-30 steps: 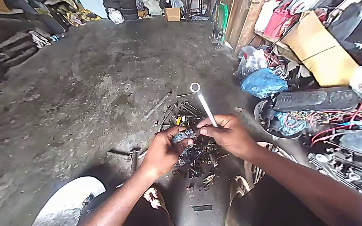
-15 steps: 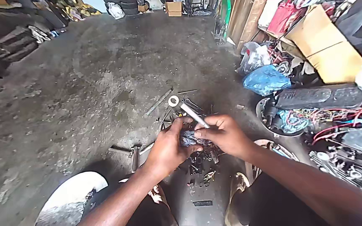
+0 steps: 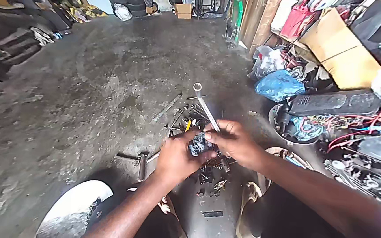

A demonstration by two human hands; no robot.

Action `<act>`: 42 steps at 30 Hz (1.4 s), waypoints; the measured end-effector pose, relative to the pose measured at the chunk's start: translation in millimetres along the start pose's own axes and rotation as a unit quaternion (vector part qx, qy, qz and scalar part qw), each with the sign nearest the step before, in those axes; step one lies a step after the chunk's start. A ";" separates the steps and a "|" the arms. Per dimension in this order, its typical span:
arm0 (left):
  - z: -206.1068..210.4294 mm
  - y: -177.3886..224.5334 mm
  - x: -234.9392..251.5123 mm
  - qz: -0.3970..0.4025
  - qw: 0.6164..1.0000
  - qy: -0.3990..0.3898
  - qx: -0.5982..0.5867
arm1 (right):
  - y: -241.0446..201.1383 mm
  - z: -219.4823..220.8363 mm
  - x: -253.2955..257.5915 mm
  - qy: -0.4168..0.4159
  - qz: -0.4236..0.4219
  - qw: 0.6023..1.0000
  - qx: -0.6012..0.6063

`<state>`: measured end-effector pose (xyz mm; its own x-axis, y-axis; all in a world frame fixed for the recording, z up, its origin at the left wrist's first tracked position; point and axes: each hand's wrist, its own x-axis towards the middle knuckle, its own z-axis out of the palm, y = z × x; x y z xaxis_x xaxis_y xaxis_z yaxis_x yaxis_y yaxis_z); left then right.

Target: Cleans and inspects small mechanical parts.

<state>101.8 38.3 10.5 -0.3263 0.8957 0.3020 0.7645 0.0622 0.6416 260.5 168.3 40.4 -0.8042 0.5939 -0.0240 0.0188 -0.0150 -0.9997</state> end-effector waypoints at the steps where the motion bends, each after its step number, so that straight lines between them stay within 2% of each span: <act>1: 0.6 -0.2 0.1 0.011 1.000 -0.001 0.018 | -0.9 -0.8 0.7 -0.003 0.012 1.000 0.014; 5: -5.1 -8.6 2.9 0.020 0.999 -0.038 -0.024 | -1.0 -8.8 2.0 -0.026 0.013 0.999 0.021; 8: -5.3 -13.3 2.2 0.032 0.996 -0.022 -0.083 | -0.1 -8.9 -2.4 -0.048 0.015 0.999 -0.003; 15: 0.1 0.2 2.4 -0.002 0.991 -0.035 -0.130 | 4.1 -7.7 1.2 0.020 -0.007 0.999 -0.039; 21: 7.1 6.4 -0.9 0.023 0.999 0.041 0.012 | 11.9 -3.2 2.3 0.047 -0.084 0.985 -0.145; 24: 5.3 2.5 -0.8 0.062 0.996 0.066 0.026 | 12.0 -1.2 0.9 0.059 -0.097 0.983 -0.147; 27: 4.7 -1.0 -1.2 0.112 0.990 0.079 0.020 | 11.2 2.7 -1.7 0.047 -0.080 0.991 -0.096; 29: 3.8 -2.1 -1.3 0.113 0.990 0.089 -0.009 | 8.8 1.9 -1.6 0.033 -0.073 0.994 -0.074; 33: -7.3 -6.2 2.7 0.078 0.978 0.145 -0.131 | 10.2 -9.4 -1.2 0.031 -0.136 0.985 -0.096; 38: -27.2 -15.5 7.2 0.015 0.925 0.232 -0.300 | 12.9 -19.2 -2.1 0.054 -0.179 0.978 -0.086; 40: -27.6 -15.4 7.1 -0.008 0.904 0.237 -0.355 | 17.4 -20.1 -5.2 0.062 -0.178 0.978 -0.090; 42: -26.9 -14.1 7.1 -0.008 0.900 0.232 -0.368 | 22.4 -18.2 -6.7 0.061 -0.171 0.980 -0.081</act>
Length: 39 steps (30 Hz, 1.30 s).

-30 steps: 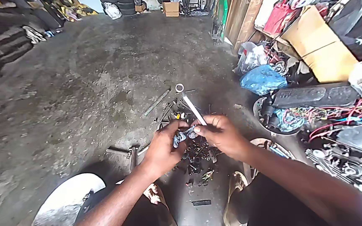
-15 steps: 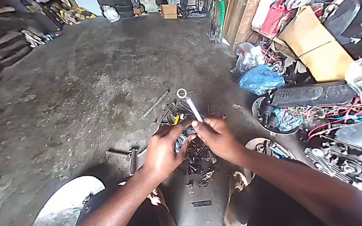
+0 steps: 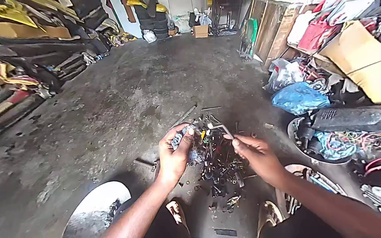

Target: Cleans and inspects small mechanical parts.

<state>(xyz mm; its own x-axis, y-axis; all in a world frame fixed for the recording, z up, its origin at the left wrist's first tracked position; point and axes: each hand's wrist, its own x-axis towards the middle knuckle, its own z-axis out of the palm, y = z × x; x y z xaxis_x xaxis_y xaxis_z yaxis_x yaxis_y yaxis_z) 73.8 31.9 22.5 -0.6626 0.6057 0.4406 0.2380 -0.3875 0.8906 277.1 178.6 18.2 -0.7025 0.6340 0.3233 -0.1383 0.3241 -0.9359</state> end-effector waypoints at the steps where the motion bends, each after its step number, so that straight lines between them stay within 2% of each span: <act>1: 0.6 0.2 -0.5 0.005 1.000 -0.006 0.001 | 1.0 2.7 -1.2 -0.001 0.004 1.000 0.010; 13: 3.1 -0.6 -4.1 0.065 0.996 -0.049 0.034 | 3.2 13.5 -5.5 0.006 -0.021 1.000 -0.009; 23: 2.8 -2.0 -3.4 0.058 0.996 -0.051 0.048 | 7.0 17.1 -8.0 -0.005 0.002 1.000 -0.022; 31: -8.8 2.9 -1.2 0.051 0.987 -0.135 0.074 | 9.7 14.1 -10.2 -0.007 0.015 0.999 -0.031; 33: -6.8 1.4 -2.7 0.058 0.986 -0.136 0.074 | 9.2 16.0 -13.0 -0.005 0.011 0.999 -0.032; 39: -6.9 0.6 -3.8 0.085 0.986 -0.134 0.048 | 8.0 17.0 -13.6 -0.082 0.013 0.996 -0.039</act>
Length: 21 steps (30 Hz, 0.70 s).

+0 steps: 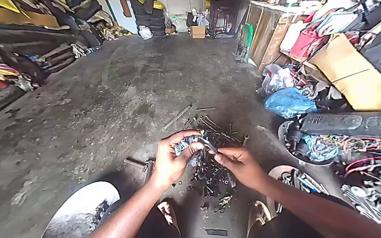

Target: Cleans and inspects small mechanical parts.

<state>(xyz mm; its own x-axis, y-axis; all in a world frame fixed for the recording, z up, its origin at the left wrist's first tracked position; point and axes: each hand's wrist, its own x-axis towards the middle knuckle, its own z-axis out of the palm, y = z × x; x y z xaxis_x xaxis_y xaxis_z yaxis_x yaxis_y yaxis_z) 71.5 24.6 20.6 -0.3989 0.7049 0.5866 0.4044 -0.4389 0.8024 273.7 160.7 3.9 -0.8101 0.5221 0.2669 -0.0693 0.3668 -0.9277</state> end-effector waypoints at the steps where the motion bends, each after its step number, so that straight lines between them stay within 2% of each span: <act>1: -0.6 0.1 0.1 0.008 1.000 -0.008 0.010 | -3.9 -3.1 3.2 -0.009 -0.005 1.000 -0.003; 8: 9.3 -2.8 -8.0 0.064 0.986 -0.045 0.146 | -25.1 -7.2 12.7 0.036 -0.109 0.993 0.016; 21: 20.2 -4.3 -10.6 0.087 0.973 -0.054 0.206 | -24.1 -2.0 10.7 0.046 -0.076 0.996 -0.026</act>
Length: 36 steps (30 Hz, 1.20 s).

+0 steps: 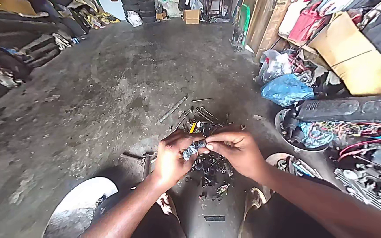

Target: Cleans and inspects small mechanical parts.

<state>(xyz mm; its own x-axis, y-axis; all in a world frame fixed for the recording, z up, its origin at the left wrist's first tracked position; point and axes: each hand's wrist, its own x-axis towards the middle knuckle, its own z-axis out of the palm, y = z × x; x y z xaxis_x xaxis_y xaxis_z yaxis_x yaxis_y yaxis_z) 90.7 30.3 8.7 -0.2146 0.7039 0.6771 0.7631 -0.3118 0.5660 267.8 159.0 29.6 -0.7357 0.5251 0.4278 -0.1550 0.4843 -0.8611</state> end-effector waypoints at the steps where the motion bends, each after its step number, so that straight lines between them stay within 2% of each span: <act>1: 0.5 0.2 0.1 0.004 1.000 -0.002 0.004 | 0.7 -0.4 -0.1 -0.003 0.007 1.000 0.002; 8: -0.1 2.3 0.6 0.034 0.999 -0.015 0.015 | -2.5 -1.1 -2.0 -0.035 0.064 0.994 0.076; 13: -0.3 6.3 -0.8 0.041 0.999 -0.017 0.001 | -3.2 3.0 -3.3 -0.054 0.051 0.994 0.082; 16: 0.7 7.6 -0.9 0.004 0.999 -0.011 -0.052 | -9.2 4.0 -3.5 -0.059 0.061 0.995 0.058; 19: -4.8 6.3 0.8 -0.030 0.992 0.006 -0.120 | -10.8 -1.1 1.0 -0.056 0.080 0.991 0.092; 25: -12.3 4.2 -1.2 -0.061 0.976 0.024 -0.210 | -7.1 -12.1 3.6 -0.056 0.165 0.944 0.280; 32: -0.2 13.9 0.9 -0.100 0.964 0.038 -0.242 | -20.1 -3.5 8.1 -0.086 0.173 0.888 0.418; 34: 3.1 15.5 1.9 -0.101 0.959 0.039 -0.261 | -22.9 -0.6 10.4 -0.084 0.176 0.888 0.417; 36: 4.0 17.4 2.8 -0.101 0.960 0.031 -0.260 | -23.5 1.1 14.2 -0.077 0.158 0.912 0.371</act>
<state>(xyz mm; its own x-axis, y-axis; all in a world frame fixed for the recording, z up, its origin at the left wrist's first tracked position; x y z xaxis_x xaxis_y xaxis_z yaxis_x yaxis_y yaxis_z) 105.8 29.4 18.6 -0.3741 0.7487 0.5473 0.2991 -0.4612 0.8354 260.3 154.3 55.6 -0.8961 0.4236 0.1322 -0.2810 -0.3110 -0.9079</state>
